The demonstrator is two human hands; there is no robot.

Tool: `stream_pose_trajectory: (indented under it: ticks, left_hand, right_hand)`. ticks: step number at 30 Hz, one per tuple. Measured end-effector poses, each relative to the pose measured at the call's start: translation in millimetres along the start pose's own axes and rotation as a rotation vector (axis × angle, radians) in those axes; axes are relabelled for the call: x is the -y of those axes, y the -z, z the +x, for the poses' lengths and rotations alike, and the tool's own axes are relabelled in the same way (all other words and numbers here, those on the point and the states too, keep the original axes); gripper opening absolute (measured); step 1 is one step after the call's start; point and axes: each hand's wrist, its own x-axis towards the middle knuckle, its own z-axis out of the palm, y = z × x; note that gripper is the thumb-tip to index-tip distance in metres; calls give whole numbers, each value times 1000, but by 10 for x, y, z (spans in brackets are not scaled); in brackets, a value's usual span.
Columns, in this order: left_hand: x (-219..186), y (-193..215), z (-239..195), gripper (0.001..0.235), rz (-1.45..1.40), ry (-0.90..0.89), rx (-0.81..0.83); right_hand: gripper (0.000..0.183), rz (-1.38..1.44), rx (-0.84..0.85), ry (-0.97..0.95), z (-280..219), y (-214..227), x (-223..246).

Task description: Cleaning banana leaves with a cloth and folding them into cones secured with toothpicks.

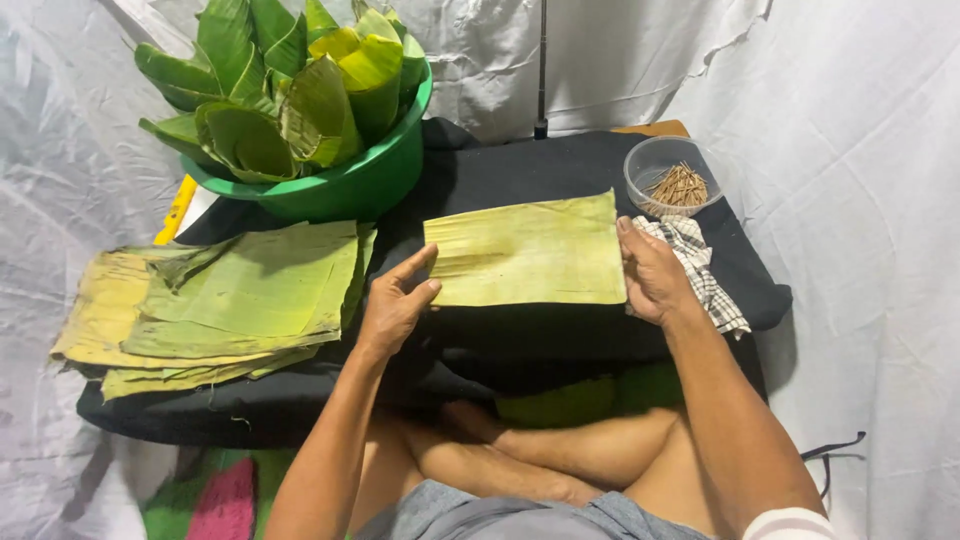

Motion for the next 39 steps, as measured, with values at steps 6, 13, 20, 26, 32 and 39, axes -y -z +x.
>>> stream_pose_trajectory:
  ticks: [6,13,20,26,32,39]
  left_hand:
    - [589,-99,159,61,777,-233,-23]
    - [843,-926,242,37,1208,-581,122]
    - [1108,-1098,525,29,1206,-359,283]
    - [1028,-1059,551,20,1223,-470,162]
    - [1089,-981,683,27,1125,-363,178]
    - [969,-1022,941,47,1040,-32,251]
  right_hand:
    - [59,-88,-52,-95,107,235,-384]
    - [69,-198,16,20,19,187,-529]
    - [50,-665,-102,293,-176,130,-242]
    - [42,-892,-17,530,-277,104,-327]
    - [24,-1007,128,921,-337,94,-364]
    - [11,-1186,235,1319,-444,-54,-166]
